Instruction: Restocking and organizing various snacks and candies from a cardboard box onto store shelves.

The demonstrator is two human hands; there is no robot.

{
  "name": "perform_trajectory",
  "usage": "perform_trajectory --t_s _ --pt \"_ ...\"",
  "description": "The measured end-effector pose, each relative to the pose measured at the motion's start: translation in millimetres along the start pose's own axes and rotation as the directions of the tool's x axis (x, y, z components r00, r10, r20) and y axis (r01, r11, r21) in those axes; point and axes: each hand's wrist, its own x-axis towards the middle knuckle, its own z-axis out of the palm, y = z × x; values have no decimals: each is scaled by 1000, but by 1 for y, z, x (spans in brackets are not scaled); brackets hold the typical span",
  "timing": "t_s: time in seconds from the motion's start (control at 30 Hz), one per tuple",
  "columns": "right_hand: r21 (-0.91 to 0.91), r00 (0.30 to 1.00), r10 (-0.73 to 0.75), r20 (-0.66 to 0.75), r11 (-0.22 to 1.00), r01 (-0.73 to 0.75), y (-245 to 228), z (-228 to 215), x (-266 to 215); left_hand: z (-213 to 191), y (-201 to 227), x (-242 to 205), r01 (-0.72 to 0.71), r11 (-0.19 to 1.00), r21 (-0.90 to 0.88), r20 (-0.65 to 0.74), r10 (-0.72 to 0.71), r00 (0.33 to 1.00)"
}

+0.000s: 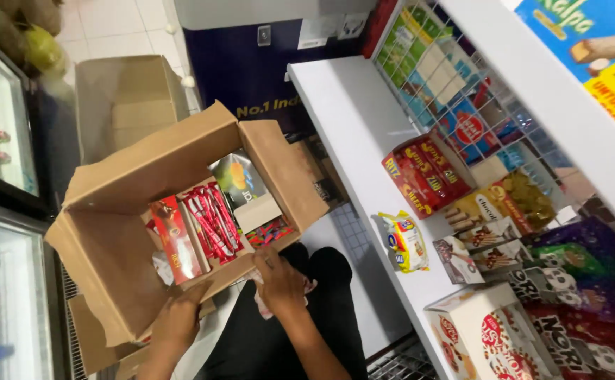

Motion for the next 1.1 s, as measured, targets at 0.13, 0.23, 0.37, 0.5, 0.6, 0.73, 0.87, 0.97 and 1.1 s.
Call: perform_trajectory --t_s 0.13,0.23,0.37,0.5,0.6,0.73,0.87,0.97,1.1 --pt "28 995 59 85 998 -61 -5 -8 -24 12 11 -16 156 986 54 163 -163 973" --pt "49 996 23 87 998 -28 1 -5 -37 89 -21 -20 124 987 -102 -1 -125 992" --pt "49 989 -1 147 999 -6 6 -8 -38 90 -17 -25 -46 947 -318 -137 2 991" --pt "-47 989 -23 143 998 31 1 -13 -54 44 24 -60 -91 955 -284 -192 36 981" --pt "-46 995 -36 88 998 40 9 -16 -36 19 35 -42 -177 955 -236 -340 89 936" --pt "-47 999 10 32 999 -8 18 -16 -25 -18 46 -24 -203 963 -177 -322 138 937" --pt "-17 999 44 25 999 -44 11 -33 -12 -34 52 -5 -122 990 -73 -127 112 986" --pt "-16 995 95 33 995 -95 10 -38 -19 -18 48 -3 -218 975 -31 -8 218 976" --pt "-115 980 178 90 979 -168 4 -31 -28 -2 37 -9 -337 941 31 131 331 935"
